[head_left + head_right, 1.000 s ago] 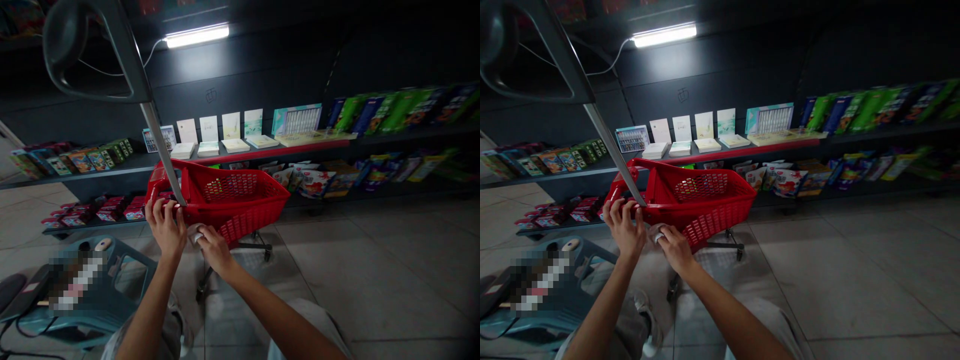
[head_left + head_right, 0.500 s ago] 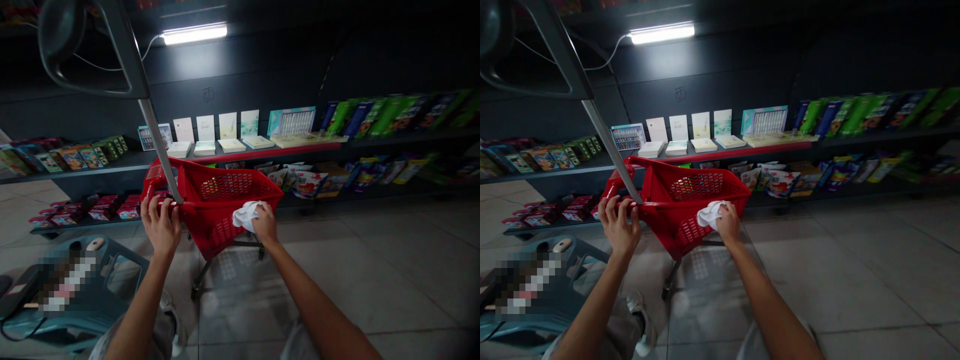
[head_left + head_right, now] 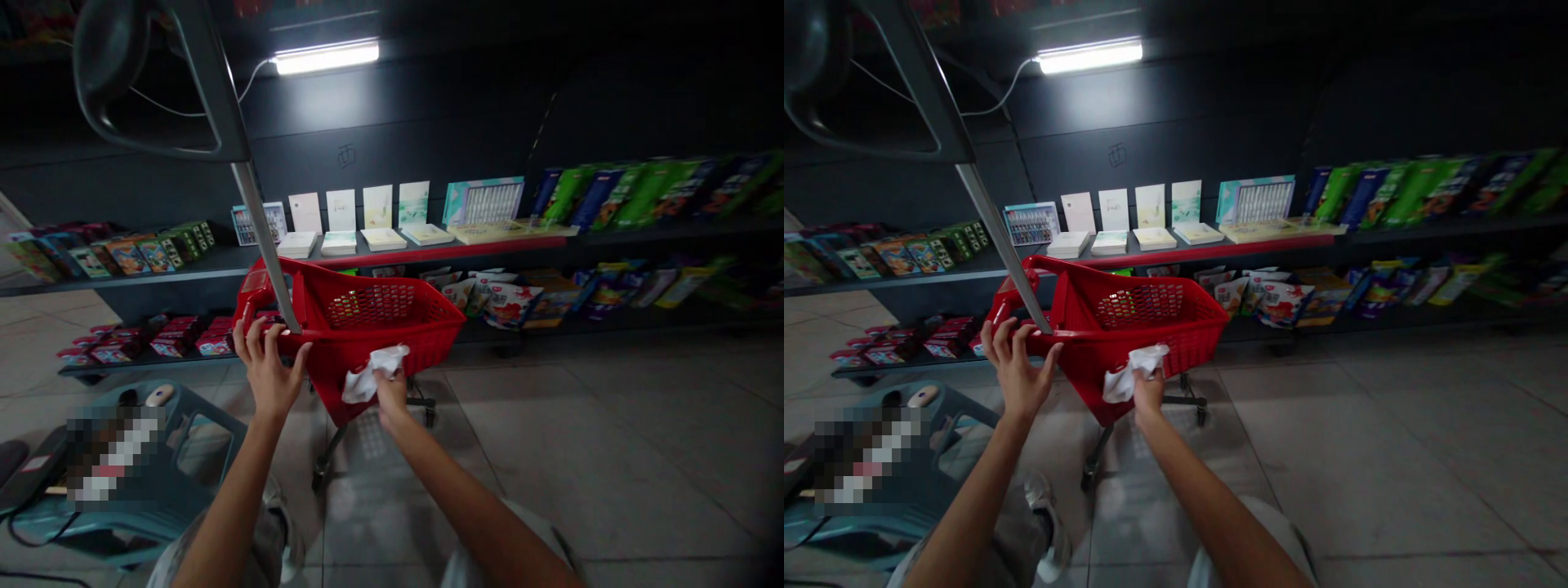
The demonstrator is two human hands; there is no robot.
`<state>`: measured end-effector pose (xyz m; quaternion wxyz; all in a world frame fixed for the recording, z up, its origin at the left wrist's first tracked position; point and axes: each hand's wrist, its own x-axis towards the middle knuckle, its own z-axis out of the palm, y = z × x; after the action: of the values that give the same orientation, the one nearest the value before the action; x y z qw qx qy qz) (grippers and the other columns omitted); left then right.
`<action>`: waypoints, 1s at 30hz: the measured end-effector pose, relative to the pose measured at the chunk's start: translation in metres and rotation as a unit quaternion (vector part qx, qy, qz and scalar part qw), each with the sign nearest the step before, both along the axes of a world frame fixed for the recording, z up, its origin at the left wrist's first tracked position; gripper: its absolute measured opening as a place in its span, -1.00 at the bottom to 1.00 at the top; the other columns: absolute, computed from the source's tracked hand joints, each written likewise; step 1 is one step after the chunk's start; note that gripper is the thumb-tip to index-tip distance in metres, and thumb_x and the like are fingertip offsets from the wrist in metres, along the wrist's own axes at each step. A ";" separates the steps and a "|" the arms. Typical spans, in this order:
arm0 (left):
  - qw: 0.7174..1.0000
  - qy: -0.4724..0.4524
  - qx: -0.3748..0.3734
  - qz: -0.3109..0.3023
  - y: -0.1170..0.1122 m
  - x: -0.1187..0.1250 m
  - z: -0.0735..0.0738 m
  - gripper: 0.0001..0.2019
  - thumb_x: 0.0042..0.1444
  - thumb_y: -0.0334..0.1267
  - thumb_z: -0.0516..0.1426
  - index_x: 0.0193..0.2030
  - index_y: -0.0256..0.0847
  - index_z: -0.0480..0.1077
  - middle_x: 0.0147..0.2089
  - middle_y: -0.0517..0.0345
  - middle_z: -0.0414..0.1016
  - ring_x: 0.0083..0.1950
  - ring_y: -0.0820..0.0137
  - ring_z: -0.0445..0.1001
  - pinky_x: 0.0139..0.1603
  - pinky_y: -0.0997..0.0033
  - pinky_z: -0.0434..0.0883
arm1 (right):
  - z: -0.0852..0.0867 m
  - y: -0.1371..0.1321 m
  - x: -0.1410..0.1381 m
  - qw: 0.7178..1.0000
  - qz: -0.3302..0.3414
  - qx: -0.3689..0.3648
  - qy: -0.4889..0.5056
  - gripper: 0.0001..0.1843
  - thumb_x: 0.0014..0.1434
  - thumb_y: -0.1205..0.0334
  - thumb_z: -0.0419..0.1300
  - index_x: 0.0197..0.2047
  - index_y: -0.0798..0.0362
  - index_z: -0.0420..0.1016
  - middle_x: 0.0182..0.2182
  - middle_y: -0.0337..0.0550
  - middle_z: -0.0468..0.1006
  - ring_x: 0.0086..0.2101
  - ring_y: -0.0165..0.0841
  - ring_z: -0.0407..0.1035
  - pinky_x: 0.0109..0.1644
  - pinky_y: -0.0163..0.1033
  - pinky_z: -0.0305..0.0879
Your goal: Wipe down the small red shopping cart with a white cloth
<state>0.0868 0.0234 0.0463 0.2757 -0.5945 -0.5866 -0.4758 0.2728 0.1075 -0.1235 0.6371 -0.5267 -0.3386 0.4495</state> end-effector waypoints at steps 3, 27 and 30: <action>1.000 0.009 -0.007 0.007 -0.001 0.001 0.001 -0.52 0.13 0.05 0.30 0.09 -0.16 0.38 0.36 -0.17 0.22 0.56 -0.05 -0.14 0.50 -0.14 0.05 | 0.009 -0.038 -0.046 0.997 0.065 0.029 -0.019 -0.54 0.06 0.13 0.20 0.04 0.06 0.40 -0.12 -0.04 0.60 -0.14 -0.22 0.50 -0.04 -0.18 0.41; 1.000 0.014 -0.017 0.013 -0.001 -0.004 0.002 -0.52 0.14 0.04 0.29 0.10 -0.16 0.40 0.38 -0.17 0.22 0.57 -0.08 -0.15 0.48 -0.17 0.09 | 0.042 0.047 0.166 0.908 -0.091 0.061 -0.404 -0.69 -0.01 0.35 0.13 -0.14 0.11 0.48 -0.12 0.02 0.51 -0.07 -0.18 0.39 0.13 -0.11 0.30; 1.000 0.012 -0.016 0.015 -0.002 -0.004 0.002 -0.52 0.14 0.04 0.29 0.10 -0.17 0.40 0.39 -0.18 0.21 0.57 -0.07 -0.16 0.48 -0.14 0.10 | 0.032 0.058 0.171 0.961 -0.151 -0.067 -0.222 -0.66 -0.05 0.25 0.19 -0.14 0.10 0.45 -0.17 0.05 0.55 -0.10 -0.14 0.44 0.07 -0.10 0.35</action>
<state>0.0833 0.0215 0.0482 0.2804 -0.5958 -0.5999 -0.4544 0.4440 0.1652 -0.0915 0.5695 -0.6995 -0.3577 0.2415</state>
